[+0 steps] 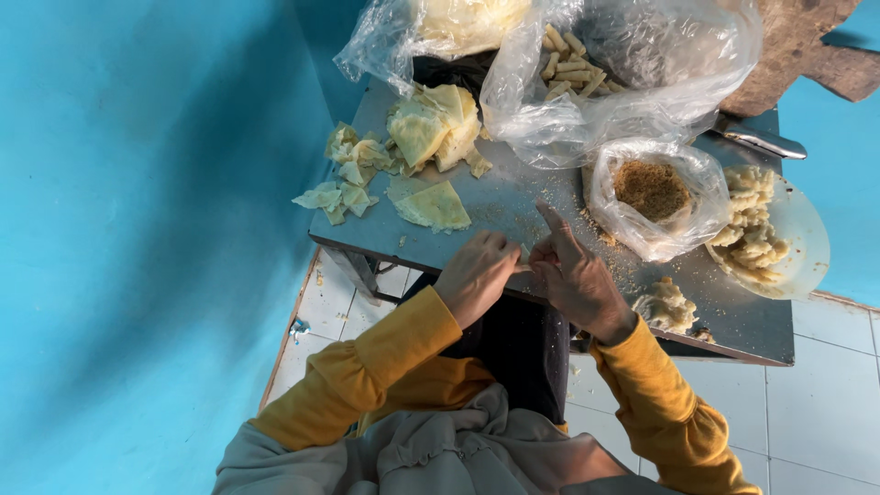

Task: The person sits at a small metal table folding triangular dough wrappers into filled pastries. They pinch each wrapper closed by hand, dip a finger into a bowl of brown filling, and place the finished folded pastry onto a plate with others.

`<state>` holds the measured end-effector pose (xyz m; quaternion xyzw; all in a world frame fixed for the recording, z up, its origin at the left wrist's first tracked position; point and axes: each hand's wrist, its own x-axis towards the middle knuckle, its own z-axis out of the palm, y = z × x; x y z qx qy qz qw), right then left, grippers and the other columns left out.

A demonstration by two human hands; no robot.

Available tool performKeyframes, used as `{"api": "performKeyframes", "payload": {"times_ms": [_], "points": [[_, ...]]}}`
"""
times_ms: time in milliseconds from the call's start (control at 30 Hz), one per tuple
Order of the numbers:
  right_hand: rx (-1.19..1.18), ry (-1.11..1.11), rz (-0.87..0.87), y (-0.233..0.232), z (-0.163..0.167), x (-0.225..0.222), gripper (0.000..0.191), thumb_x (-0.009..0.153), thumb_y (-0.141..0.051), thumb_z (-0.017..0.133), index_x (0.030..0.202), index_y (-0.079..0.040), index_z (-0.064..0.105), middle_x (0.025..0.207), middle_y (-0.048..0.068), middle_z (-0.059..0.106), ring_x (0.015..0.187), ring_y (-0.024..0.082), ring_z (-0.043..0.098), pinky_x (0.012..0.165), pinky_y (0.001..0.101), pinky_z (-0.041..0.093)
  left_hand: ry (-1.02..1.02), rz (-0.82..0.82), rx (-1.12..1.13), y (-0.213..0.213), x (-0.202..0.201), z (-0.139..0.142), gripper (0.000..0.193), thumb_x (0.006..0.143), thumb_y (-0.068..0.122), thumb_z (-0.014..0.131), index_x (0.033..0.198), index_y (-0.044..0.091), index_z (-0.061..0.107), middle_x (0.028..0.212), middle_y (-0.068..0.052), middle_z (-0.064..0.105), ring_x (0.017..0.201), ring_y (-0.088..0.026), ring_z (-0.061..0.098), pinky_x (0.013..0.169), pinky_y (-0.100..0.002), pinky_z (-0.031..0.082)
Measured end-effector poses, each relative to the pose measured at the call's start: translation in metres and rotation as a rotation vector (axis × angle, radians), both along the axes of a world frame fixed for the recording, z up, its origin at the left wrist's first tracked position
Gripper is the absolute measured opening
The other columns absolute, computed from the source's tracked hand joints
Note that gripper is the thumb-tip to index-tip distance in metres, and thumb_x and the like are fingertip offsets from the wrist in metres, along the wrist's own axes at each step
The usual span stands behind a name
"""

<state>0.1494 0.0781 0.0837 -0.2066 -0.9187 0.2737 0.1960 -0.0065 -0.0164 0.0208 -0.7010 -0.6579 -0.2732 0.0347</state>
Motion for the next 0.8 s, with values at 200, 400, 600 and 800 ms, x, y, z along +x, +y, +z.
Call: {"api": "performKeyframes", "payload": {"times_ms": [200, 400, 600, 800], "points": [[0.356, 0.070, 0.020, -0.014, -0.007, 0.009, 0.079, 0.091, 0.003, 0.065, 0.159, -0.012, 0.028, 0.111, 0.015, 0.073, 0.096, 0.031, 0.074, 0.080, 0.0394, 0.062, 0.144, 0.016, 0.070, -0.023, 0.013, 0.011, 0.016, 0.087, 0.012, 0.070, 0.097, 0.001, 0.068, 0.092, -0.011, 0.061, 0.088, -0.025, 0.059, 0.081, -0.036, 0.052], [0.521, 0.035, 0.002, -0.024, -0.009, 0.012, 0.079, 0.086, 0.002, 0.068, 0.158, -0.009, 0.036, 0.124, 0.016, 0.069, 0.108, 0.033, 0.072, 0.087, 0.0422, 0.061, 0.418, 0.240, 0.124, -0.038, 0.033, 0.023, 0.030, 0.088, 0.023, 0.068, 0.105, -0.001, 0.072, 0.125, -0.016, 0.059, 0.126, -0.029, 0.051, 0.114, -0.050, 0.041], [0.696, -0.121, -0.087, -0.022, -0.017, 0.004, 0.077, 0.085, -0.009, 0.067, 0.155, -0.002, 0.033, 0.149, 0.022, 0.061, 0.140, 0.036, 0.054, 0.119, 0.0520, 0.036, 0.264, 0.184, -0.173, 0.004, 0.012, 0.019, 0.033, 0.092, 0.036, 0.061, 0.105, 0.007, 0.072, 0.158, -0.022, 0.037, 0.144, -0.036, 0.036, 0.118, -0.065, 0.020], [0.604, -0.242, -0.033, 0.021, -0.028, -0.013, 0.071, 0.101, -0.015, 0.064, 0.163, -0.017, 0.029, 0.139, 0.007, 0.059, 0.107, 0.022, 0.060, 0.091, 0.0426, 0.050, -0.134, 0.363, 0.171, -0.004, -0.035, 0.011, 0.063, 0.102, 0.038, 0.056, 0.150, -0.002, 0.044, 0.139, -0.018, 0.055, 0.123, -0.034, 0.053, 0.108, -0.058, 0.037]]}}
